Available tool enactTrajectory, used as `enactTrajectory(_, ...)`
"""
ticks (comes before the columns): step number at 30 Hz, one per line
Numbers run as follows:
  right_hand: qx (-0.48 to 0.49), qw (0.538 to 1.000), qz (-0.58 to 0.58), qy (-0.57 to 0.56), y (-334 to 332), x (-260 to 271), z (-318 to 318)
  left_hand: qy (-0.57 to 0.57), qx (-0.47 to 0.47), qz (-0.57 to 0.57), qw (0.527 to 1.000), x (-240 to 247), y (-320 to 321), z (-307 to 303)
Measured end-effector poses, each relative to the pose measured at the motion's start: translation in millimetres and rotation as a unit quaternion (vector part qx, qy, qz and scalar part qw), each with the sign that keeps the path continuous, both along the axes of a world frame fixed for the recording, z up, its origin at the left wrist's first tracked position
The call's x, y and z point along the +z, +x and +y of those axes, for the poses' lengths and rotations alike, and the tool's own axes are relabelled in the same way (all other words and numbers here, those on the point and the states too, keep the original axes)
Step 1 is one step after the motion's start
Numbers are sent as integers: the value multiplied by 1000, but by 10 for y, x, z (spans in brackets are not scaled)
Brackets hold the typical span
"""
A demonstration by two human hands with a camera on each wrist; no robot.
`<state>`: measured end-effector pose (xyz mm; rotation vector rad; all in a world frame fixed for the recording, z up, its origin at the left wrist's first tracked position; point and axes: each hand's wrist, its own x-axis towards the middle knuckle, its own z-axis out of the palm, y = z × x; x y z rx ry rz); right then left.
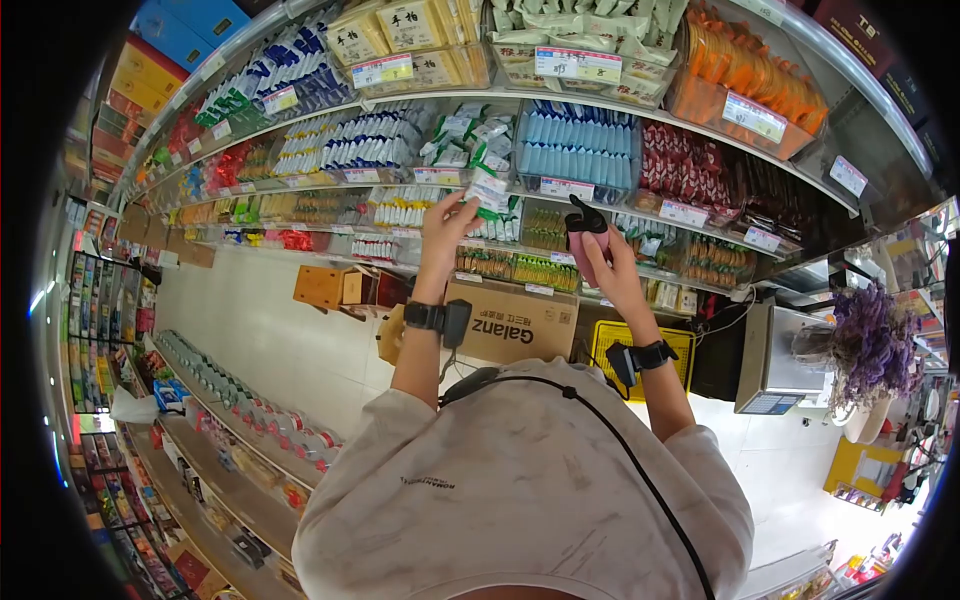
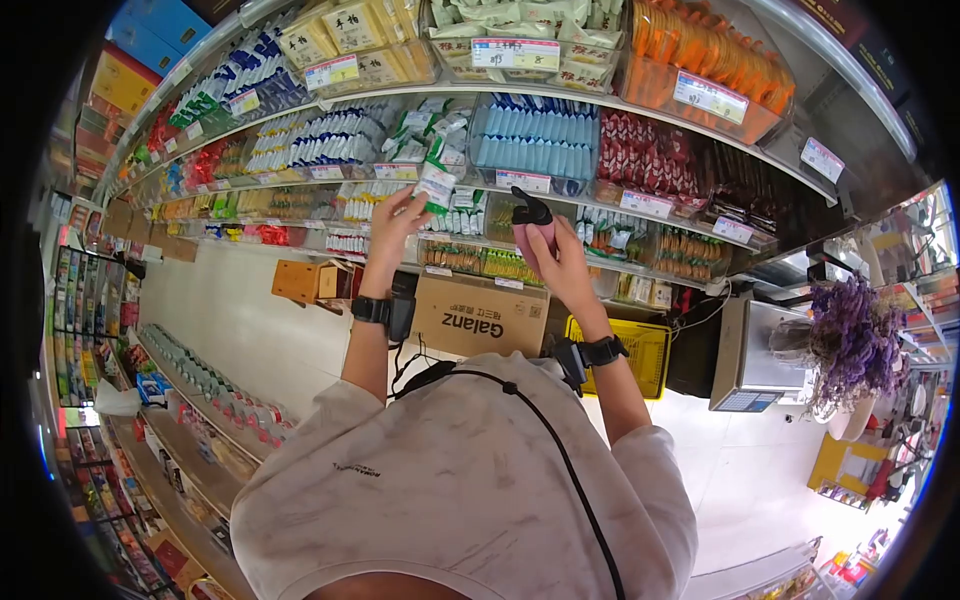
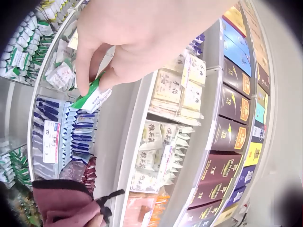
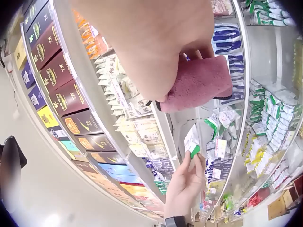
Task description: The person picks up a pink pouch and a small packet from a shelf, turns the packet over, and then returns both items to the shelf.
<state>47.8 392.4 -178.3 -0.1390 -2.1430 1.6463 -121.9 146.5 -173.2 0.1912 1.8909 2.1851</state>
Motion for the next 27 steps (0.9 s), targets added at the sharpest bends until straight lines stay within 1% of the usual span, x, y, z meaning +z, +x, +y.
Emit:
enactTrajectory(2,-3,1000,-30,-7,63,-31,52,32,17,1,999,-24,-141,27)
enactTrajectory(4,-15,1000,-22,-13,109,-34,95,45,22,9,999,-117,-334,21)
enactTrajectory(5,-21,1000,-18,-16,141,-30,117,37,43,15,998,-134,-386,27)
enactTrajectory(8,-37,996,-45,-61,237,24,152,32,54,24,998,-204,-575,54)
enactTrajectory(14,-48,992,-77,-89,300,-307,270,51,107,-18,993,-267,-739,206)
enactTrajectory(16,-40,991,-73,-103,319,-311,305,63,126,-21,990,-402,-919,214)
enactTrajectory(17,-36,991,-71,-110,325,-299,319,69,76,-29,994,-491,-1079,149)
enactTrajectory(20,-39,985,-93,-139,348,-235,368,90,39,-37,994,-262,-979,289)
enactTrajectory(21,-42,991,-69,-103,334,-354,414,46,5,-62,997,-384,-1120,169)
enactTrajectory(22,-9,986,-96,-132,347,-312,481,13,11,-35,999,-384,-1125,158)
enactTrajectory(24,53,968,-153,-192,428,-189,642,-49,18,14,999,-360,-904,141)
enactTrajectory(25,47,981,-122,-143,437,-338,740,-64,-3,20,998,-263,-751,139)
enactTrajectory(26,47,973,-156,-161,456,-407,840,-77,-21,26,996,-115,-575,137)
enactTrajectory(27,49,964,-189,-180,474,-462,929,-67,-52,30,996,39,-376,147)
